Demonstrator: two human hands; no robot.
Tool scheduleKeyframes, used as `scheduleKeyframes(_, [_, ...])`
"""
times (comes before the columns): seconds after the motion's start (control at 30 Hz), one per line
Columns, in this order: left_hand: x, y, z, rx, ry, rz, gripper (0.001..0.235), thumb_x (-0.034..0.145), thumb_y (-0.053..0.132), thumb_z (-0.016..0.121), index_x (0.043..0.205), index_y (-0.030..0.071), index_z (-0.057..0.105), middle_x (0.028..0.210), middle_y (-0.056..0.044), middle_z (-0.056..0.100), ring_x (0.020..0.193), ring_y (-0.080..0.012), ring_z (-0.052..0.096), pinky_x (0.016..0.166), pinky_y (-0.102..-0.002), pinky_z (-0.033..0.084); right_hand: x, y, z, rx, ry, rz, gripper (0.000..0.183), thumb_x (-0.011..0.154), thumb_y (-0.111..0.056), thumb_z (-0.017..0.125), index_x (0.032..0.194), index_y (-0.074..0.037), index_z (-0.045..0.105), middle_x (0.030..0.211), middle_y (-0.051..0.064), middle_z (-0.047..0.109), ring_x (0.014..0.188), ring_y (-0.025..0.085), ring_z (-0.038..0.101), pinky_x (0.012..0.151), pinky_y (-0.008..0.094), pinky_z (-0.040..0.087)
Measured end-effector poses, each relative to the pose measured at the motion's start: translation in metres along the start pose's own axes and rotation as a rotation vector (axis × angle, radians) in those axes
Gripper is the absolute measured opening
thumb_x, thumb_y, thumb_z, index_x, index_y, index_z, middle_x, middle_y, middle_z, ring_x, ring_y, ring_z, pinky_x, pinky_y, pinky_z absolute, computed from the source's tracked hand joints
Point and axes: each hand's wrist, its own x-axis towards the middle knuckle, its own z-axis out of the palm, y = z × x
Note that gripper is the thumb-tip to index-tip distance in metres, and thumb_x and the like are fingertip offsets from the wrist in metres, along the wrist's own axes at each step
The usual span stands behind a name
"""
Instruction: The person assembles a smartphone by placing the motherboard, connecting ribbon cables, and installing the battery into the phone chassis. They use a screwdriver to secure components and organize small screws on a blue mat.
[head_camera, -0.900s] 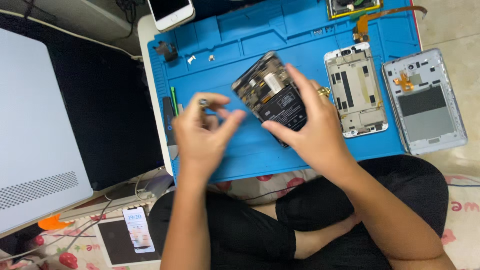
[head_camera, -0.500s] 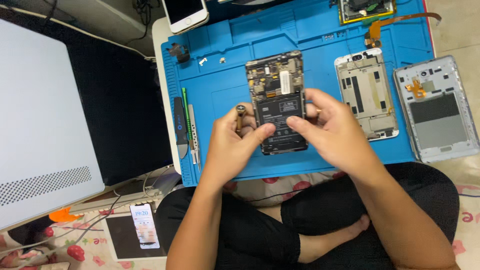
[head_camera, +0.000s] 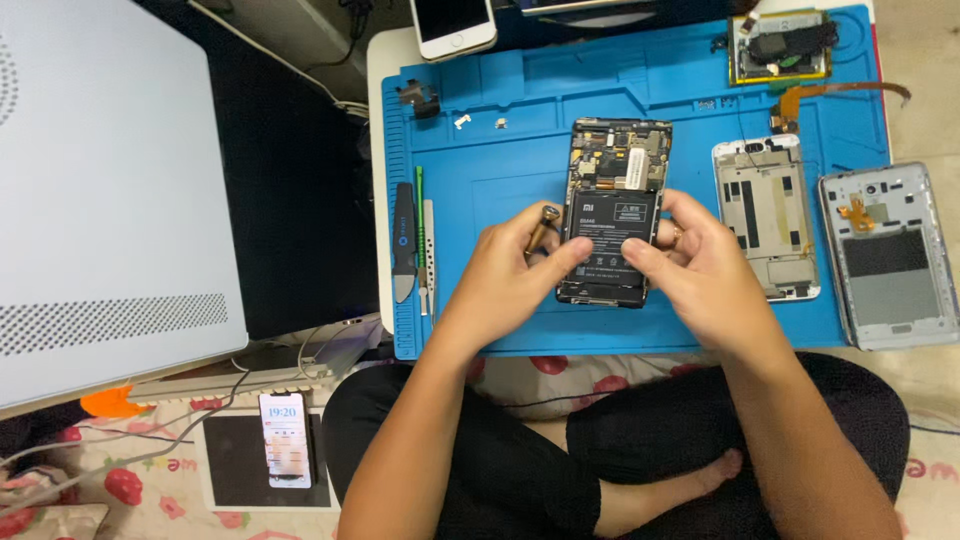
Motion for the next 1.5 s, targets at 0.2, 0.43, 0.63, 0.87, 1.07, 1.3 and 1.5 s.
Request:
scheduleKeyframes(0.2, [-0.009, 0.008, -0.029, 0.022, 0.231, 0.087, 0.017, 0.101, 0.025, 0.069, 0.115, 0.016, 0.070, 0.075, 0.007, 0.054, 0.061, -0.0049, 0.042, 0.059, -0.025, 0.037, 0.005, -0.005, 0.013, 0.187, -0.039, -0.126, 0.054, 0.103, -0.023, 0.061, 0.153, -0.007, 0.046, 0.126, 0.010, 0.070, 0.081, 0.020, 0.074, 0.039, 0.033, 0.062])
scheduleKeyframes(0.43, [-0.017, 0.002, -0.067, -0.057, 0.637, 0.218, 0.003, 0.104, 0.017, 0.065, 0.102, 0.015, 0.067, 0.068, 0.008, 0.043, 0.061, -0.0045, 0.042, 0.060, -0.026, 0.038, 0.032, -0.060, 0.059, 0.153, -0.201, -0.119, 0.069, 0.095, -0.001, 0.057, 0.161, -0.007, 0.038, 0.137, 0.017, 0.063, 0.101, 0.030, 0.071, 0.048, 0.028, 0.062])
scheduleKeyframes(0.63, [-0.021, -0.003, -0.083, -0.112, 0.768, 0.332, 0.004, 0.106, 0.012, 0.061, 0.103, 0.014, 0.064, 0.074, 0.008, 0.040, 0.067, -0.0030, 0.037, 0.064, -0.023, 0.037, 0.072, -0.091, 0.087, 0.086, -0.126, -0.135, 0.035, 0.100, -0.006, 0.058, 0.134, 0.000, 0.065, 0.128, 0.013, 0.073, 0.096, 0.017, 0.072, 0.068, 0.023, 0.065])
scheduleKeyframes(0.87, [-0.027, 0.002, -0.088, -0.126, 0.704, 0.280, 0.005, 0.108, 0.014, 0.061, 0.103, 0.014, 0.064, 0.071, 0.008, 0.039, 0.064, -0.0038, 0.037, 0.061, -0.025, 0.038, 0.110, -0.086, 0.053, -0.004, 0.064, -0.272, 0.030, 0.105, -0.011, 0.061, 0.131, 0.002, 0.067, 0.123, 0.009, 0.073, 0.101, 0.015, 0.074, 0.082, 0.024, 0.071])
scheduleKeyframes(1.07, [-0.028, 0.002, -0.088, -0.124, 0.680, 0.309, 0.004, 0.107, 0.013, 0.063, 0.102, 0.014, 0.065, 0.069, 0.008, 0.038, 0.062, -0.0030, 0.036, 0.060, -0.024, 0.037, 0.136, -0.087, 0.027, -0.142, 0.193, -0.350, 0.043, 0.105, -0.016, 0.062, 0.142, 0.005, 0.054, 0.130, 0.014, 0.071, 0.091, 0.020, 0.081, 0.085, 0.025, 0.074])
scheduleKeyframes(1.3, [-0.030, 0.007, -0.086, -0.133, 0.644, 0.284, 0.004, 0.107, 0.013, 0.063, 0.103, 0.013, 0.065, 0.067, 0.008, 0.040, 0.061, -0.0034, 0.038, 0.059, -0.024, 0.039, 0.139, -0.102, 0.034, -0.303, 0.327, -0.239, 0.043, 0.104, -0.015, 0.065, 0.144, -0.002, 0.056, 0.084, 0.022, 0.078, 0.066, 0.028, 0.083, 0.056, 0.027, 0.071])
scheduleKeyframes(1.5, [-0.028, 0.003, -0.086, -0.094, 0.627, 0.308, 0.003, 0.106, 0.013, 0.065, 0.103, 0.013, 0.066, 0.071, 0.008, 0.041, 0.063, -0.0035, 0.038, 0.060, -0.024, 0.038, 0.132, -0.114, 0.044, -0.434, 0.337, -0.195, 0.040, 0.108, -0.016, 0.066, 0.145, -0.008, 0.055, 0.083, 0.023, 0.077, 0.060, 0.027, 0.080, 0.050, 0.033, 0.070])
